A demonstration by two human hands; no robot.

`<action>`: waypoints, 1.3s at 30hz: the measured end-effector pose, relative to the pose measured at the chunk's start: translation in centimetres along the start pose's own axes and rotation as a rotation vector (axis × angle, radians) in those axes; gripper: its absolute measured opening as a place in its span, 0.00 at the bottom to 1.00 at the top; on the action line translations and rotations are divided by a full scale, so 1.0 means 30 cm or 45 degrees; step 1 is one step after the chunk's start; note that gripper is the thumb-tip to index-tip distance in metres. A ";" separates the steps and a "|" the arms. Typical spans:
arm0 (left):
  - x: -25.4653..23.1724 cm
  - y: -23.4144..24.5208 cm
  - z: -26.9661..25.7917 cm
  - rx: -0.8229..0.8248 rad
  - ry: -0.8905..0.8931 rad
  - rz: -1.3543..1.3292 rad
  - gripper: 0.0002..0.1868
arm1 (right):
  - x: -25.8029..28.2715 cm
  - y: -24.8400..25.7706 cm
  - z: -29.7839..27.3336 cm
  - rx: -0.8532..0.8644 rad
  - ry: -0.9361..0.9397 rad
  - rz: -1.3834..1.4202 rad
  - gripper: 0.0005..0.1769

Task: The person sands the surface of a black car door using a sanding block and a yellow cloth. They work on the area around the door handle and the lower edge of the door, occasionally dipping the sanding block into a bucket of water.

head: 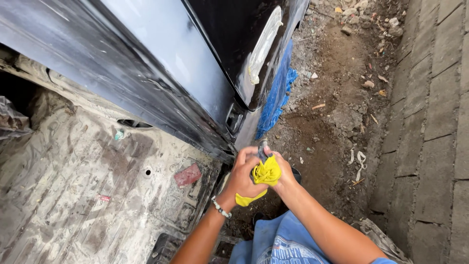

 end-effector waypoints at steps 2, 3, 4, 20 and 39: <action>-0.029 -0.050 -0.012 -0.019 0.081 -0.172 0.40 | -0.062 0.201 0.189 0.087 0.066 0.016 0.12; -0.035 -0.074 -0.004 -0.042 0.142 -0.341 0.47 | -0.083 0.289 0.293 0.189 0.149 0.033 0.12; 0.011 -0.132 -0.028 -0.033 0.137 -0.340 0.47 | -0.068 0.228 0.252 0.188 0.155 0.042 0.12; -0.062 -0.109 -0.003 0.296 0.243 -0.337 0.58 | -0.027 0.184 0.213 0.047 0.011 0.216 0.12; -0.013 -0.126 0.024 -0.379 0.920 -2.080 0.21 | -0.041 0.220 0.163 -0.004 0.191 -0.069 0.15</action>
Point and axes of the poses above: each hand's wrist, its own z-axis towards the middle knuckle, its own y-axis out of the back of the hand, x = y × z, the point moved 2 cm from there along z, towards the middle knuckle, and after that the axes turned 7 degrees about z, right-handed, at the moved point
